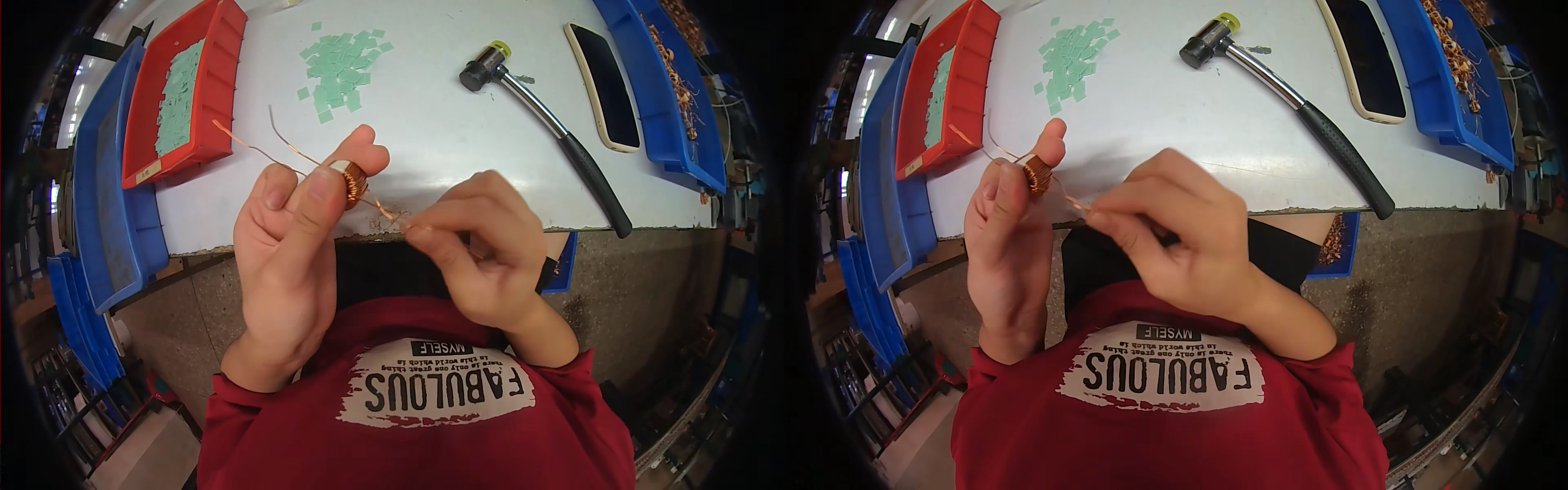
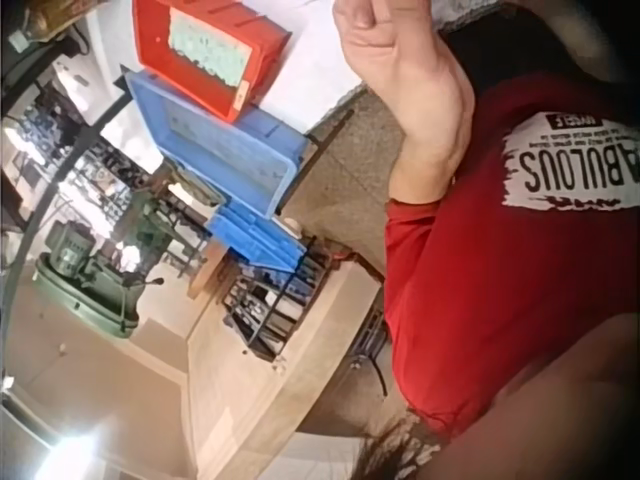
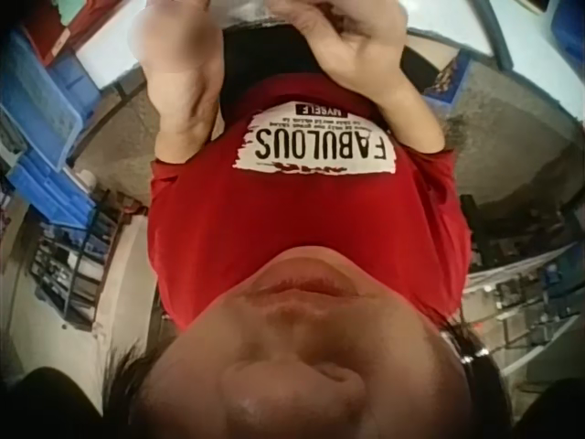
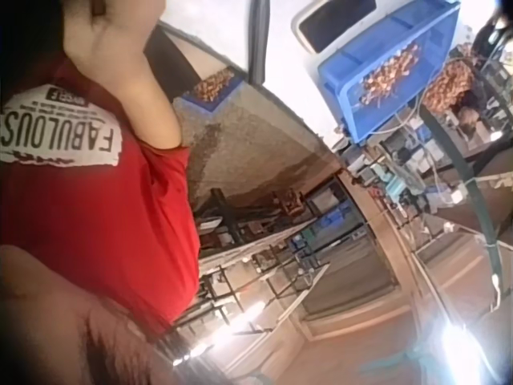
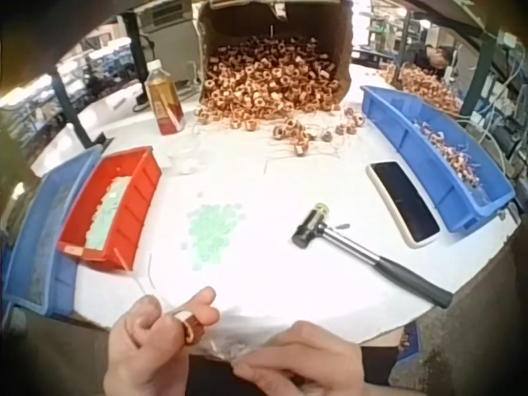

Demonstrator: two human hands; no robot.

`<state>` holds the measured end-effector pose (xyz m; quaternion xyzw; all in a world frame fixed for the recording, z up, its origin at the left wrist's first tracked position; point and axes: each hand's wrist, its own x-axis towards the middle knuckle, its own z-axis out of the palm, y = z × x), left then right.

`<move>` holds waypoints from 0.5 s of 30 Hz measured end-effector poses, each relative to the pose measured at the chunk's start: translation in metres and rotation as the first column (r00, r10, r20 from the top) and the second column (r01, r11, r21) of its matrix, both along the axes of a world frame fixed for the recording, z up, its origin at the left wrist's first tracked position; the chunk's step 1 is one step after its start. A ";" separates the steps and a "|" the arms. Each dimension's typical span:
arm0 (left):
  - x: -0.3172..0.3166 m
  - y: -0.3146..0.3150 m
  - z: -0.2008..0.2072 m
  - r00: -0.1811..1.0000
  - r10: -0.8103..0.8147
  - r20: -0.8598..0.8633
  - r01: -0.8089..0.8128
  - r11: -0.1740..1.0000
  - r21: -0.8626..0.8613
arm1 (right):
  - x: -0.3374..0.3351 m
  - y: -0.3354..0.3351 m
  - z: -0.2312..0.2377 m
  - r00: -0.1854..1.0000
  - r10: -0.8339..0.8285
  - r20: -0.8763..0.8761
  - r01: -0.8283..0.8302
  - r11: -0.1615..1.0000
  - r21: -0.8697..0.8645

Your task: Winding copper wire around a component core and securing it by tapping with a rubber mallet.

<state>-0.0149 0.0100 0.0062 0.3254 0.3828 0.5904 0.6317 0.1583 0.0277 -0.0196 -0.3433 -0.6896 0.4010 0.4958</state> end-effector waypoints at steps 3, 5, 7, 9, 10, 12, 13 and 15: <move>0.007 0.002 -0.003 0.993 0.113 -0.022 -0.114 0.993 -0.022 | 0.000 -0.002 -0.003 1.000 -0.018 -0.002 0.018 0.997 -0.071; 0.009 0.006 -0.004 0.992 0.114 -0.058 -0.114 0.993 0.012 | 0.001 -0.001 -0.004 1.000 -0.021 0.012 0.022 0.986 -0.164; 0.011 0.007 -0.003 0.996 0.066 -0.056 -0.064 0.997 0.030 | 0.006 0.001 -0.002 0.997 -0.002 0.079 0.006 0.999 -0.050; 0.014 0.006 -0.003 1.000 0.023 -0.013 -0.023 0.999 0.046 | 0.014 0.004 0.004 0.984 -0.046 0.174 0.041 0.999 0.035; 0.017 0.004 -0.003 1.000 0.004 0.029 -0.006 0.999 0.052 | 0.019 0.005 0.008 0.971 -0.101 0.217 0.084 0.993 0.087; 0.020 0.000 -0.002 0.998 -0.058 -0.017 0.060 0.992 0.107 | 0.032 0.007 0.020 0.963 -0.125 0.238 0.105 0.990 0.094; 0.021 0.000 -0.003 0.990 -0.095 -0.107 0.111 0.982 0.152 | 0.035 0.009 0.023 0.992 -0.067 0.110 0.079 0.991 -0.106; 0.025 -0.002 -0.003 0.945 -0.163 -0.285 0.229 0.949 0.216 | 0.039 0.010 0.031 0.990 0.033 -0.139 -0.072 0.955 -0.287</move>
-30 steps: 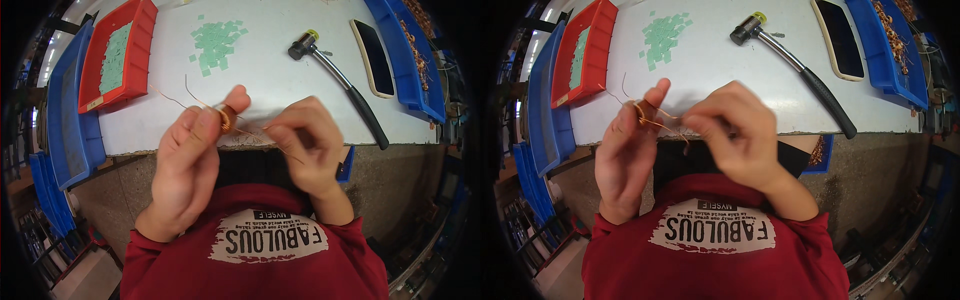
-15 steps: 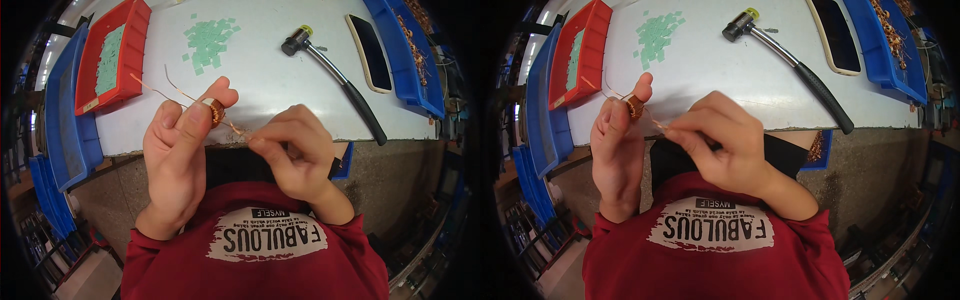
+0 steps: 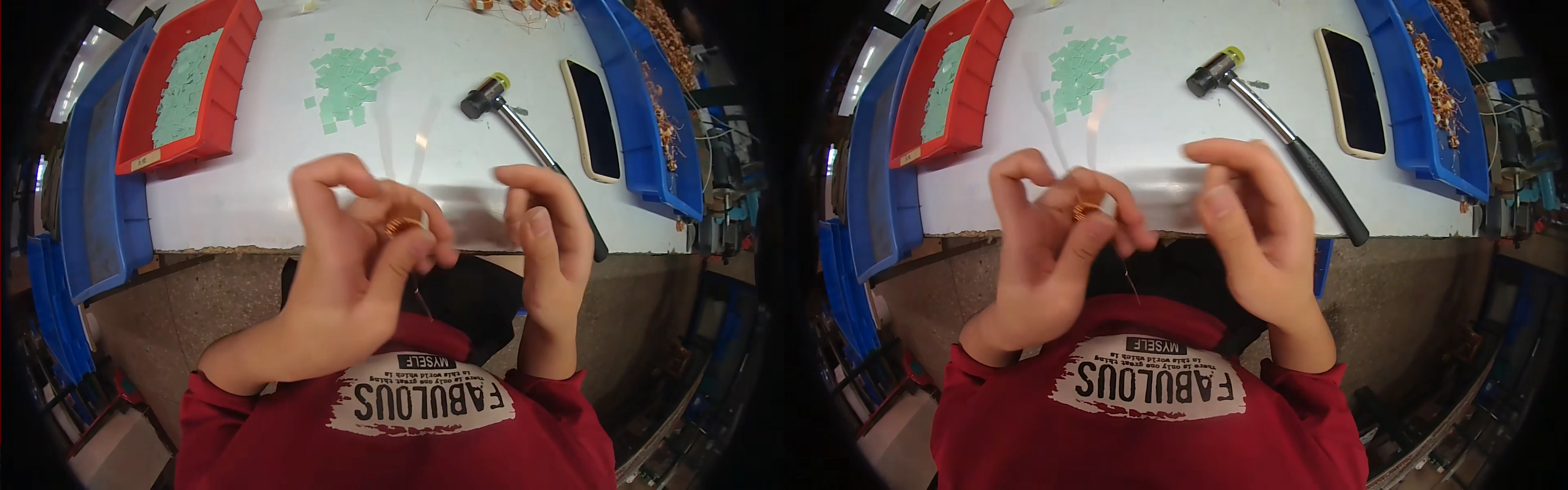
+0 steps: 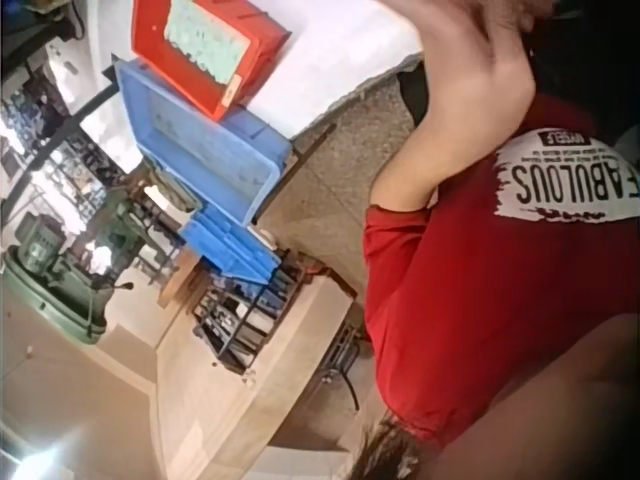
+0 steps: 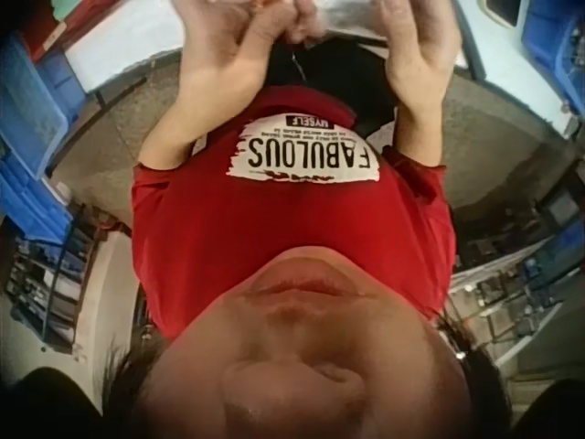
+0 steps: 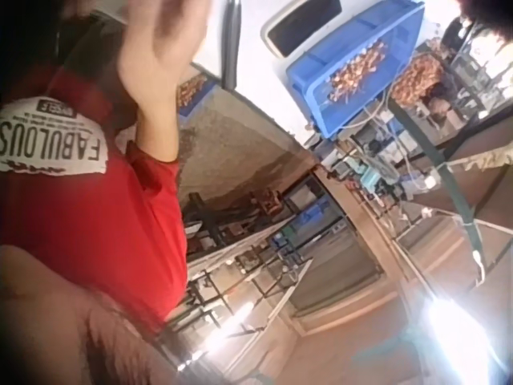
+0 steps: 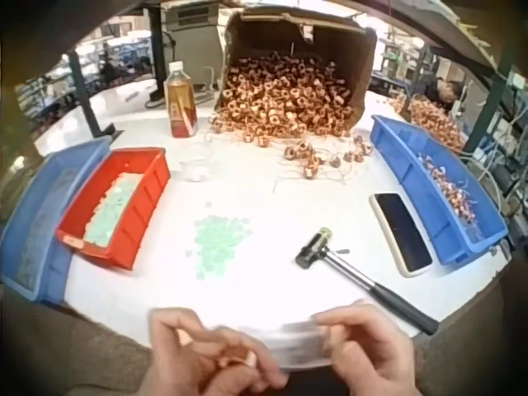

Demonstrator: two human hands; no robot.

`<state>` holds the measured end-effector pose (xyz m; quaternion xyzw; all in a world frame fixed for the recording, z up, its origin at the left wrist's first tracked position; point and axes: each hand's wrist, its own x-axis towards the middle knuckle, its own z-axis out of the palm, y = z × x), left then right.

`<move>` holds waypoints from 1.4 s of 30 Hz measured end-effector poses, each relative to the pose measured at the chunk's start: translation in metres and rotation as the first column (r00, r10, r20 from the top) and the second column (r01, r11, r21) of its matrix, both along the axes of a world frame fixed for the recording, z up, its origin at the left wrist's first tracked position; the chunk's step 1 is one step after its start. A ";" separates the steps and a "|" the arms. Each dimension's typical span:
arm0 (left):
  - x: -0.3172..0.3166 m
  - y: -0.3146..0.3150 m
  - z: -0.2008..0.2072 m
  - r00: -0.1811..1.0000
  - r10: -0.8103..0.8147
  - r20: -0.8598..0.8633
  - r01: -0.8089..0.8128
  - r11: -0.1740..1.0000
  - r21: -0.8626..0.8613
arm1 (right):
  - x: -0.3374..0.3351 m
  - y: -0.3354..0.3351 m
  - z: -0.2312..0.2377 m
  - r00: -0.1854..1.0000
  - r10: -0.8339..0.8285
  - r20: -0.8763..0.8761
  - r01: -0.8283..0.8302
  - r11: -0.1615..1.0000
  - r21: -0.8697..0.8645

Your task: Winding copper wire around a component core and securing it by tapping with a rubber mallet.

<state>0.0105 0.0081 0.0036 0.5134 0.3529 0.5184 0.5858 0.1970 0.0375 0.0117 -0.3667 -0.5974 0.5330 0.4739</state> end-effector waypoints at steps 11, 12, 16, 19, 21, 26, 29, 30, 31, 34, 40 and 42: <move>0.005 -0.006 0.004 0.908 -0.189 -0.375 0.097 0.963 -0.252 | -0.021 0.006 0.001 0.977 0.146 0.153 -0.105 0.963 -0.247; 0.006 -0.006 0.001 0.908 -0.182 -0.378 0.100 0.969 -0.227 | -0.022 0.004 -0.002 0.980 0.126 0.156 -0.085 0.966 -0.245; 0.011 -0.009 -0.009 0.913 -0.086 -0.398 0.044 0.993 -0.113 | -0.029 0.000 -0.008 0.961 0.069 0.267 -0.010 0.977 -0.215; 0.012 -0.009 -0.010 0.897 -0.040 -0.440 0.015 0.998 -0.061 | -0.032 0.003 -0.009 0.965 -0.012 0.263 0.028 0.998 -0.057; 0.011 -0.009 -0.009 0.902 -0.028 -0.431 0.002 0.998 -0.061 | -0.030 0.003 -0.011 0.977 -0.037 0.211 0.045 0.998 -0.035; 0.006 -0.012 -0.010 0.967 -0.087 -0.239 0.038 0.978 -0.203 | -0.024 0.000 -0.021 0.999 -0.043 -0.007 0.041 0.979 -0.201; -0.001 -0.017 -0.015 0.982 -0.149 -0.113 0.110 0.949 -0.297 | -0.022 0.019 -0.014 0.991 -0.064 -0.116 0.044 0.986 -0.162; -0.004 -0.020 -0.015 0.975 -0.196 -0.102 0.148 0.922 -0.359 | -0.019 0.031 -0.007 0.987 -0.063 -0.149 0.043 0.990 -0.137; -0.007 -0.024 -0.015 0.972 -0.226 -0.067 0.180 0.896 -0.406 | -0.014 0.050 -0.001 0.944 -0.280 -0.172 0.274 0.960 -0.060; -0.024 -0.034 -0.008 0.984 -0.178 -0.033 0.136 0.847 -0.514 | 0.016 0.097 0.045 0.824 -0.406 -0.395 0.492 0.859 0.142; -0.044 -0.025 0.001 0.986 -0.130 0.104 0.165 0.848 -0.503 | -0.029 0.127 0.011 0.673 -0.166 0.721 -0.289 0.838 0.462; -0.043 -0.017 -0.002 0.975 -0.122 0.188 0.204 0.826 -0.525 | -0.048 0.146 -0.009 0.619 -0.189 0.763 -0.406 0.754 0.516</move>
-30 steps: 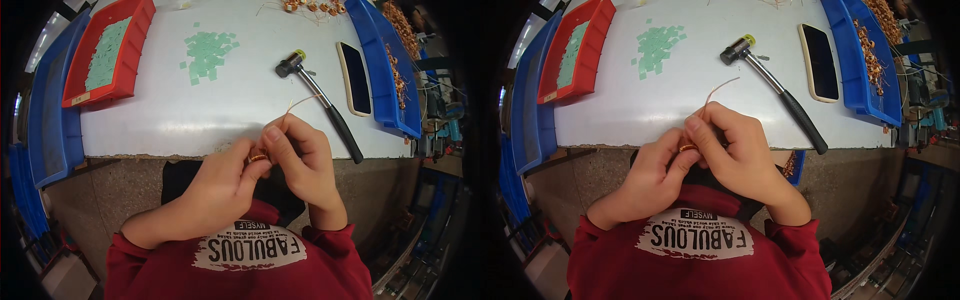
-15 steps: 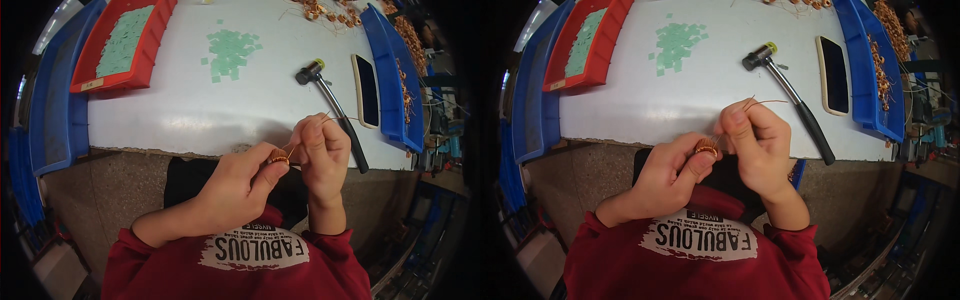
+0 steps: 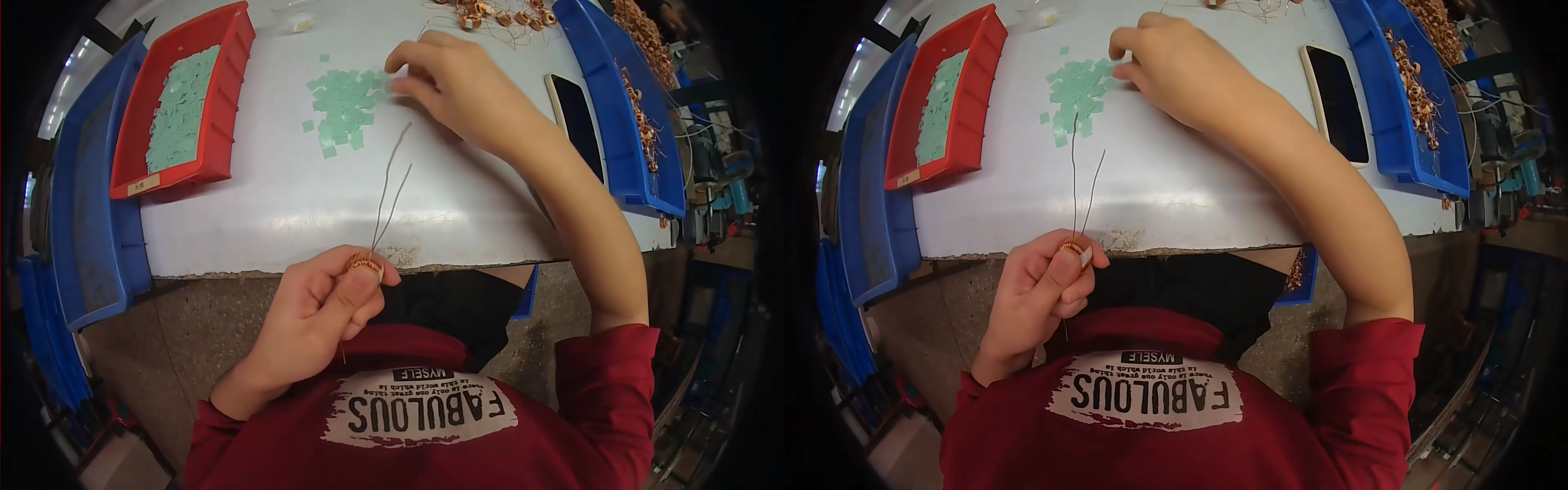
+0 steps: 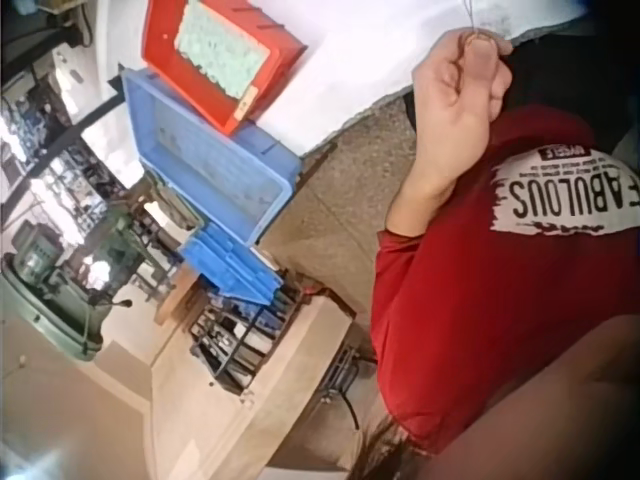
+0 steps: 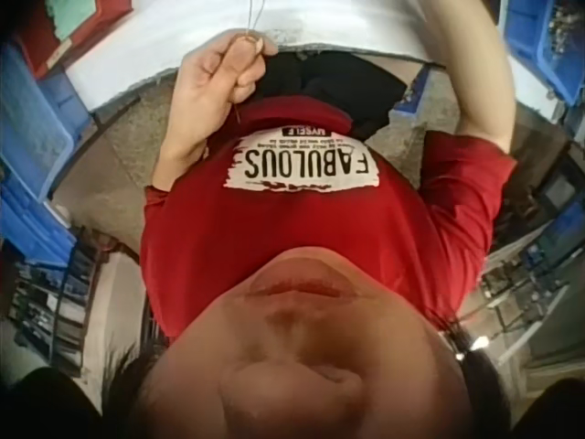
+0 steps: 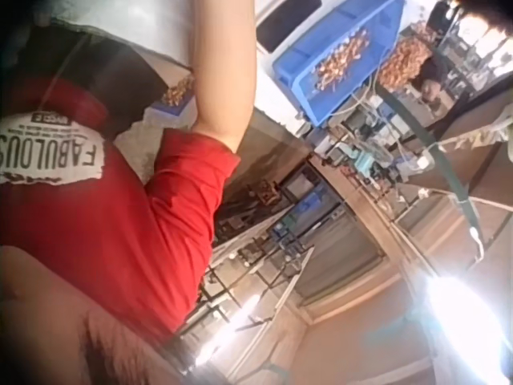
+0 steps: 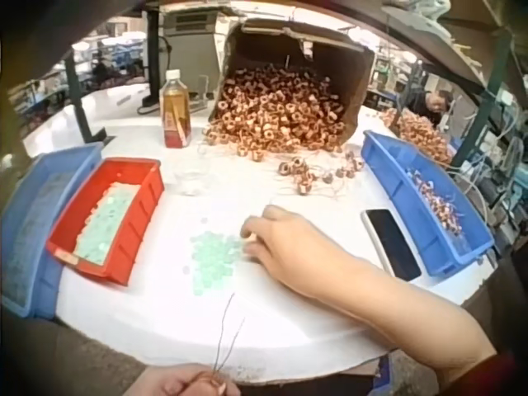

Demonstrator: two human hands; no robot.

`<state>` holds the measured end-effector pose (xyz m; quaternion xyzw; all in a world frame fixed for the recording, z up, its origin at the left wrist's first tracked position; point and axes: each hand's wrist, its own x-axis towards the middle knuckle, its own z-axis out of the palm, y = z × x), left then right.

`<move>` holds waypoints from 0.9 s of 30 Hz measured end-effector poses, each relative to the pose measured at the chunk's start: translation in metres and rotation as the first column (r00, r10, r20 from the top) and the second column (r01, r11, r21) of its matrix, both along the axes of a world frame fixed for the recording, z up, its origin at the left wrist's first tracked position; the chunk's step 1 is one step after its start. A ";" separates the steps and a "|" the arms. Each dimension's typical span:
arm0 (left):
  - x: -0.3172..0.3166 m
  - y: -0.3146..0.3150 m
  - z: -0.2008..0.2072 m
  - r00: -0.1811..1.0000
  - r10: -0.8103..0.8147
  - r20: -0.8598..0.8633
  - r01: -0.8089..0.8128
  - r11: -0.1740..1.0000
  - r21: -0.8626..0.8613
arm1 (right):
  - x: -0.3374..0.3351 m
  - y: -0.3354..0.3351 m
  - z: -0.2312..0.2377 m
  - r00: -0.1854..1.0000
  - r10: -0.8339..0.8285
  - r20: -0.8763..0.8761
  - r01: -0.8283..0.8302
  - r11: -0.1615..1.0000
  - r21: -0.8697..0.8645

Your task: Winding copper wire around a component core and securing it by tapping with a rubber mallet.

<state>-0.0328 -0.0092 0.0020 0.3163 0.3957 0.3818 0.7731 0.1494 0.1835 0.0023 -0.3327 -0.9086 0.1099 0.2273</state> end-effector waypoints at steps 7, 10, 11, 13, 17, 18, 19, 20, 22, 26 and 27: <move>-0.002 0.008 -0.006 0.991 -0.002 0.133 0.019 0.992 -0.128 | -0.013 0.016 0.004 0.984 0.045 0.174 -0.012 0.982 -0.187; 0.000 0.007 -0.004 0.984 0.048 0.170 -0.030 0.994 -0.108 | -0.018 0.000 0.014 0.974 0.076 0.215 -0.033 0.980 -0.195; -0.001 0.006 -0.002 0.986 0.034 0.161 -0.017 0.994 -0.107 | -0.018 -0.007 0.016 0.976 -0.047 0.214 0.080 0.985 -0.152; -0.002 0.005 0.001 0.988 0.006 0.155 0.010 0.994 -0.105 | -0.010 -0.025 0.021 0.966 -0.208 0.150 0.227 0.966 -0.121; -0.001 0.006 0.002 0.989 -0.031 0.143 0.046 0.993 -0.105 | 0.016 -0.058 0.047 0.935 -0.307 -0.176 0.226 0.901 -0.372; 0.001 0.006 0.001 0.991 -0.037 0.131 0.050 0.994 -0.100 | 0.020 -0.073 0.050 0.916 -0.293 -0.274 0.154 0.888 -0.433; 0.002 0.007 0.000 0.992 -0.042 0.122 0.052 0.995 -0.080 | 0.023 -0.088 0.051 0.855 -0.415 -0.311 0.213 0.827 -0.520; 0.003 0.008 -0.001 0.989 -0.050 0.138 0.063 0.993 -0.097 | 0.024 -0.104 0.049 0.827 -0.410 -0.383 0.117 0.793 -0.597; 0.007 0.009 -0.004 0.981 -0.069 0.180 0.088 0.991 -0.100 | 0.027 -0.133 0.041 0.742 -0.488 -0.460 0.017 0.699 -0.715; 0.012 0.008 -0.008 0.987 -0.129 0.097 0.138 0.986 -0.090 | 0.031 -0.155 0.011 0.850 -0.213 -0.482 0.006 0.919 -0.395; 0.012 0.008 -0.009 0.986 -0.139 0.092 0.147 0.985 -0.087 | 0.031 -0.158 0.007 0.878 -0.165 -0.450 0.033 0.957 -0.287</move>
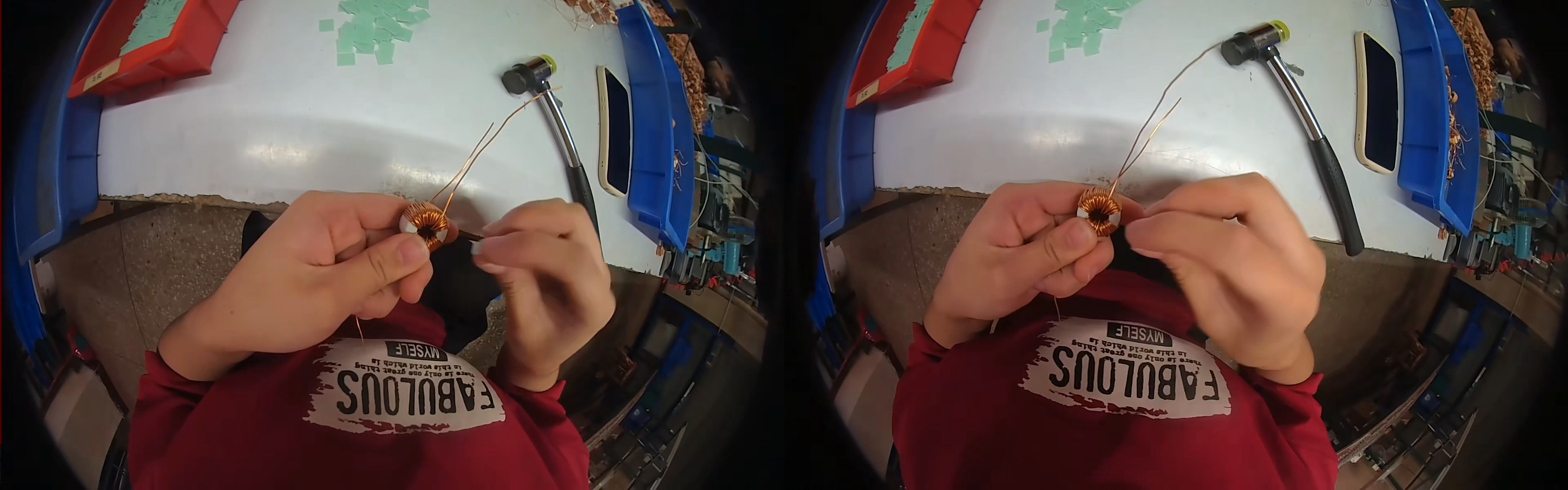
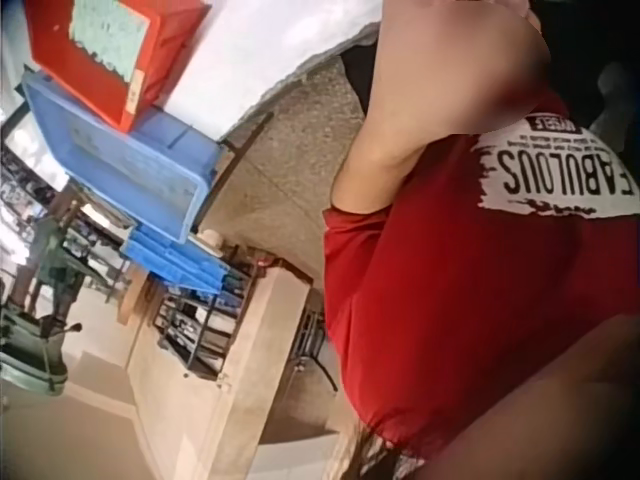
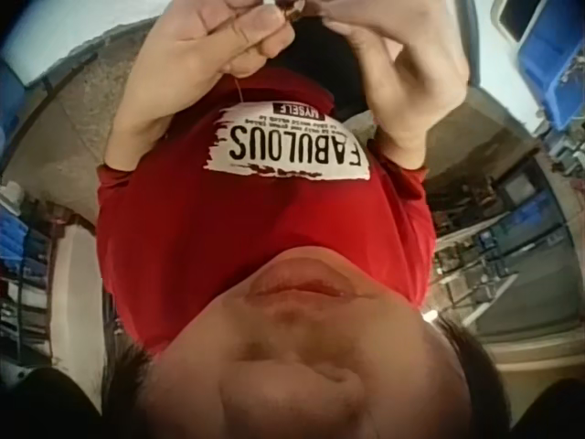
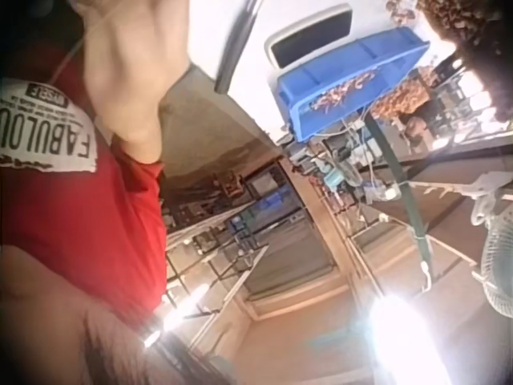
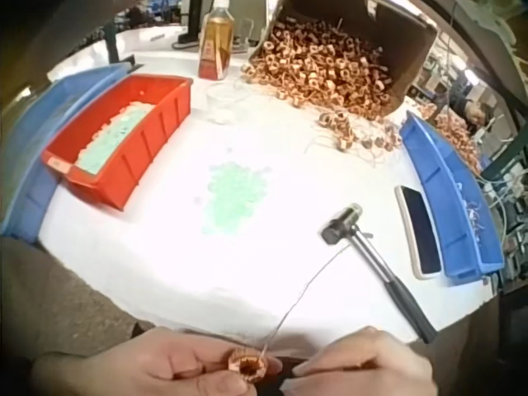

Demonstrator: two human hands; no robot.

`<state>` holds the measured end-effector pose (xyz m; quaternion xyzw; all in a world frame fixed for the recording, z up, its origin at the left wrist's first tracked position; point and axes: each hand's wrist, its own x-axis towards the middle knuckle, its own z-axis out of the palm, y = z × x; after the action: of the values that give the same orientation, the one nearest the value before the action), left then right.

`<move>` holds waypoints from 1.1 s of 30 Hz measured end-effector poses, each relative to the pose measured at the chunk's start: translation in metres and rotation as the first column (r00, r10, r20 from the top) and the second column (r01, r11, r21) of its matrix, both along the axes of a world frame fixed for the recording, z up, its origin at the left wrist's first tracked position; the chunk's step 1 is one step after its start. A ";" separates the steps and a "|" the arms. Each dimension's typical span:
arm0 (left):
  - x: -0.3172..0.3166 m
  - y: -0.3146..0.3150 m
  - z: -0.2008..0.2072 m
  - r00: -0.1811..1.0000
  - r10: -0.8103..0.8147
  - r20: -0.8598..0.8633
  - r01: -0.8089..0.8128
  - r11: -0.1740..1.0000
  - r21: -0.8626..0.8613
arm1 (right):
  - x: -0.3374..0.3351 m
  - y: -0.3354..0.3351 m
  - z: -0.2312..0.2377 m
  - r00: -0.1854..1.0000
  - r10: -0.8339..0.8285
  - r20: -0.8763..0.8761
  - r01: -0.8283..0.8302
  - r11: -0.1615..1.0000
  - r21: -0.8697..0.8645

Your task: Winding copper wire around a component core and securing it by tapping with a rubber mallet.

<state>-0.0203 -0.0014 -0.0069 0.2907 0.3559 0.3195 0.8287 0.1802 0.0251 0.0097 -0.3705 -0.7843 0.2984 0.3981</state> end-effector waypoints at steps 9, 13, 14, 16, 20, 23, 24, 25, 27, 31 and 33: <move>0.003 -0.008 -0.005 0.986 0.081 0.145 -0.076 0.996 -0.043 | -0.015 -0.013 -0.006 0.994 -0.057 0.095 0.021 0.939 0.344; -0.013 -0.004 -0.009 0.973 -0.063 0.221 0.094 0.987 -0.132 | -0.024 -0.018 -0.007 0.988 -0.058 0.140 0.016 0.959 0.283; -0.016 -0.003 -0.010 0.964 -0.088 0.252 0.128 0.981 -0.145 | -0.027 -0.020 -0.005 0.984 -0.058 0.166 0.014 0.967 0.256; -0.022 -0.002 -0.012 0.966 -0.133 0.223 0.161 0.980 -0.116 | -0.032 -0.024 -0.002 0.975 -0.067 0.212 0.019 0.976 0.217; -0.029 -0.004 -0.008 0.980 -0.176 0.092 0.184 0.980 -0.080 | -0.038 -0.026 0.001 0.955 -0.064 0.291 -0.003 0.975 0.224; -0.031 -0.002 -0.006 0.979 -0.198 0.038 0.201 0.976 -0.081 | -0.039 -0.025 0.001 0.959 -0.032 0.281 -0.051 0.958 0.281; -0.031 -0.002 -0.006 0.980 -0.195 0.026 0.197 0.977 -0.080 | -0.040 -0.025 0.001 0.963 -0.032 0.269 -0.051 0.954 0.296; -0.032 -0.001 -0.005 0.979 -0.200 0.027 0.202 0.976 -0.078 | -0.040 -0.026 0.001 0.961 -0.034 0.276 -0.051 0.954 0.294; -0.031 -0.001 -0.005 0.981 -0.193 0.027 0.194 0.978 -0.070 | -0.041 -0.027 0.001 0.948 -0.049 0.313 -0.042 0.960 0.277; -0.031 -0.002 -0.006 0.976 -0.217 0.023 0.218 0.975 -0.050 | -0.041 -0.029 0.001 0.937 -0.082 0.341 -0.020 0.958 0.287; -0.030 -0.002 -0.007 0.977 -0.213 0.008 0.213 0.976 -0.041 | -0.041 -0.028 0.000 0.926 -0.096 0.364 -0.025 0.949 0.314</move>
<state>-0.0504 -0.0031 -0.0139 0.3091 0.3279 0.2217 0.8647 0.1389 -0.0034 0.0098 -0.3672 -0.8762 0.0866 0.2999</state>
